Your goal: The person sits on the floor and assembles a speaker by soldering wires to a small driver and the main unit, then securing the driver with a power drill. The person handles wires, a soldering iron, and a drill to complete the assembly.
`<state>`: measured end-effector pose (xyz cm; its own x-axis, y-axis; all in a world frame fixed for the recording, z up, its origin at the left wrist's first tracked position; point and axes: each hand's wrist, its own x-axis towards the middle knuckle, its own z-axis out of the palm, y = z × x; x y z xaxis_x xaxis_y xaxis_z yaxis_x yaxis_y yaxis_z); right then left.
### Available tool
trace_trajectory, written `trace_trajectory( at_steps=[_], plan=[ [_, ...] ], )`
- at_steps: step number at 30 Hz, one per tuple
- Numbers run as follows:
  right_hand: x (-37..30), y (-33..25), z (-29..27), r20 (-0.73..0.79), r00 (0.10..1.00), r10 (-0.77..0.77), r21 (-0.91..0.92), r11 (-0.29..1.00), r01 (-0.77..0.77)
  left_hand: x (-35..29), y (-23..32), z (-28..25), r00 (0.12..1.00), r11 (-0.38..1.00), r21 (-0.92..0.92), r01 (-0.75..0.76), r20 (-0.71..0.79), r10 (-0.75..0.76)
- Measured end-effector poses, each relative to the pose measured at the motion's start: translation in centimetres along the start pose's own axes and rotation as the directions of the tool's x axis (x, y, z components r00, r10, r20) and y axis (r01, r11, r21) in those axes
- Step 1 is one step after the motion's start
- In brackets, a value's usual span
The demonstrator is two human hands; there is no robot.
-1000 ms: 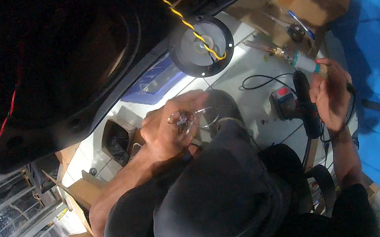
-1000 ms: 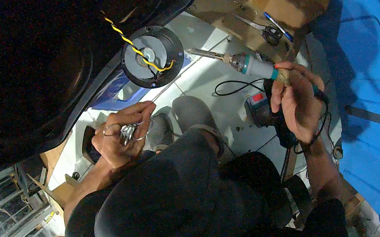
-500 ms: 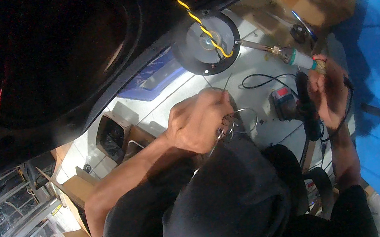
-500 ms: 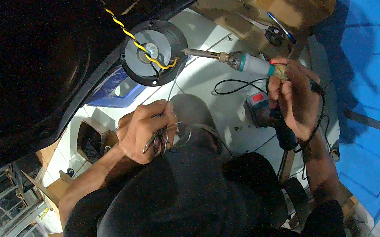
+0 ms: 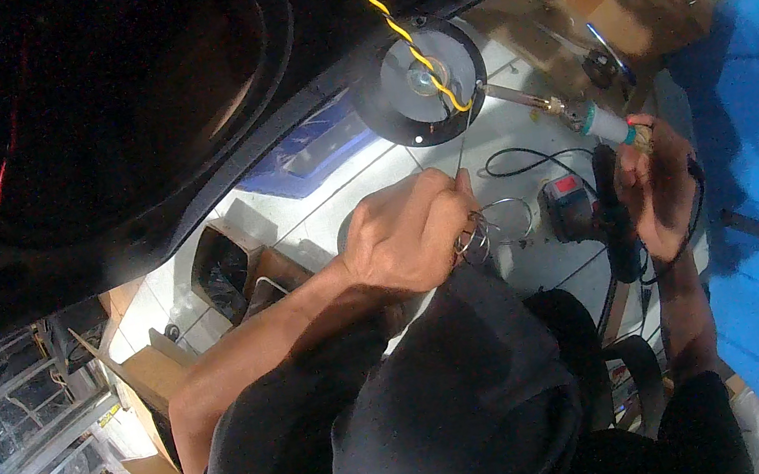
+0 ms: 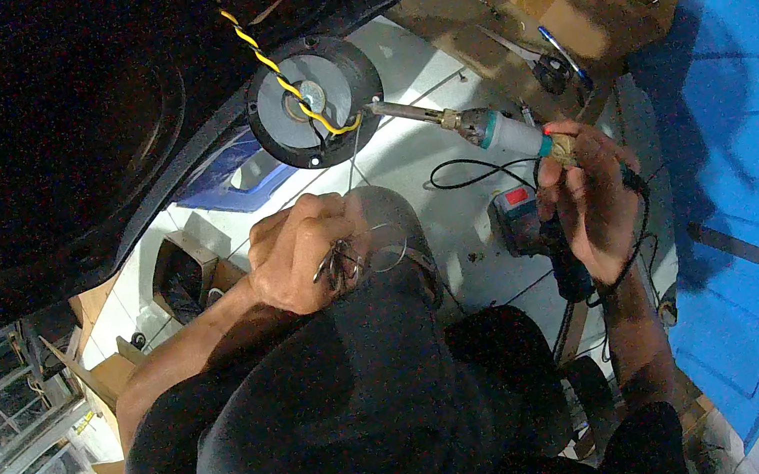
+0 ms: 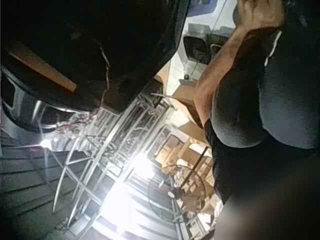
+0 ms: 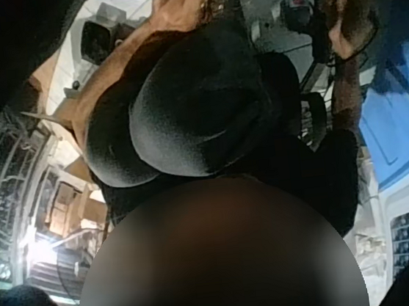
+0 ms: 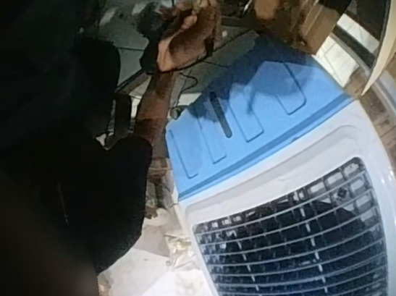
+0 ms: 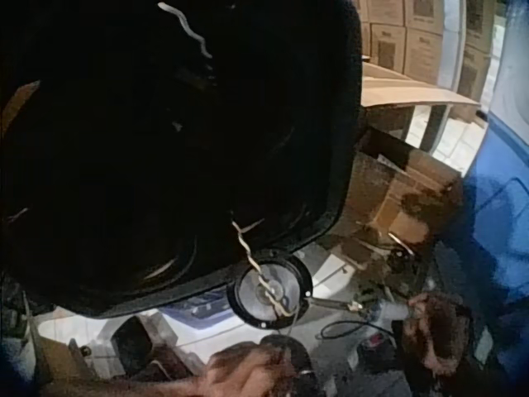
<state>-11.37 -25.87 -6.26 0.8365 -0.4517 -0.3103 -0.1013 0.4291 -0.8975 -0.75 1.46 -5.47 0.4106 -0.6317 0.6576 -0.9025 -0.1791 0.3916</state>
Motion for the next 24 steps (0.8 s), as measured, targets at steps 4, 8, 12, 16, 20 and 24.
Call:
trace_trajectory(
  at_steps=[4, 8, 12, 16, 20, 24],
  plan=[
    [-0.19, 0.01, 0.20, 0.000, 1.000, -0.006, 0.000, 1.000, 0.006, -0.12, 0.16, 0.43, 1.000, 0.999, 0.047, 0.008, -0.027, -0.007],
    [-0.08, 0.26, 0.28, 0.010, 1.000, 0.013, 0.046, 0.999, -0.013, -0.13, 0.07, 0.51, 1.000, 0.998, 0.060, -0.007, -0.013, 0.008],
    [0.05, 0.52, 0.12, 0.044, 0.999, -0.008, 0.050, 0.999, 0.006, -0.04, -0.16, 0.22, 1.000, 0.998, 0.060, -0.025, 0.014, 0.024],
    [-0.12, 0.59, -0.06, 0.051, 0.998, -0.020, 0.032, 0.999, 0.019, -0.08, 0.28, 0.27, 1.000, 0.998, 0.056, 0.017, 0.008, -0.017],
    [-0.41, 0.63, -0.04, 0.043, 0.997, -0.062, 0.002, 0.998, 0.062, -0.14, 0.34, 0.30, 0.999, 0.999, 0.040, 0.033, 0.016, -0.034],
    [-0.79, 0.61, -0.20, 0.102, 0.992, -0.079, -0.038, 0.996, 0.084, -0.13, 0.27, 0.37, 1.000, 0.999, 0.049, 0.023, 0.009, -0.024]
  ],
)
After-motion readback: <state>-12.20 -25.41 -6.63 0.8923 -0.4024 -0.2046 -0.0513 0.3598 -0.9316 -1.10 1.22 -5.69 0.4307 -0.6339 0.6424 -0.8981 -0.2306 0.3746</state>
